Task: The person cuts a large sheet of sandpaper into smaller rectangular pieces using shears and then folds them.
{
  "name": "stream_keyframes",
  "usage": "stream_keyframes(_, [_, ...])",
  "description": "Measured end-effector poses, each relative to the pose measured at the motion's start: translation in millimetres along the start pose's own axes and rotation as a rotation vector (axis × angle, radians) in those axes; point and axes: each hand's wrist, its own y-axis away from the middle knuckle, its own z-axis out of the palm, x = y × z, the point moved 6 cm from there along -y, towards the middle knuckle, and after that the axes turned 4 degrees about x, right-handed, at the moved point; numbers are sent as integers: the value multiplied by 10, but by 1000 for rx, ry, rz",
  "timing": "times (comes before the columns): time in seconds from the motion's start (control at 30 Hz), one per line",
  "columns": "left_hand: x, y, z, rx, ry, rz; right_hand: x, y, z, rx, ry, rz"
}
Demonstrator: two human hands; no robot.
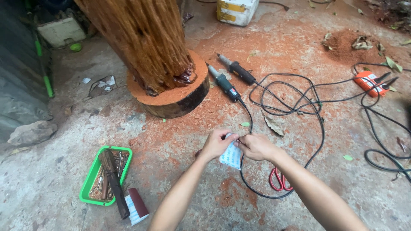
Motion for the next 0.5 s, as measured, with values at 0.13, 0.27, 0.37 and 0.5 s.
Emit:
stream_keyframes(0.13, [-640,-30,214,-6,-103,-144,80,15,285,20,346,-76])
stream_keyframes(0.27, [-869,-63,312,30,-192,-319,631,-218,1044,209,500,-282])
stream_keyframes(0.37, [-1064,-97,405,68,-273,-495,616,-257,1157,335,734,-387])
stream_keyframes(0.5, [-1120,-69,328,71,-326,-610,187,-83,1194,349,677,-590])
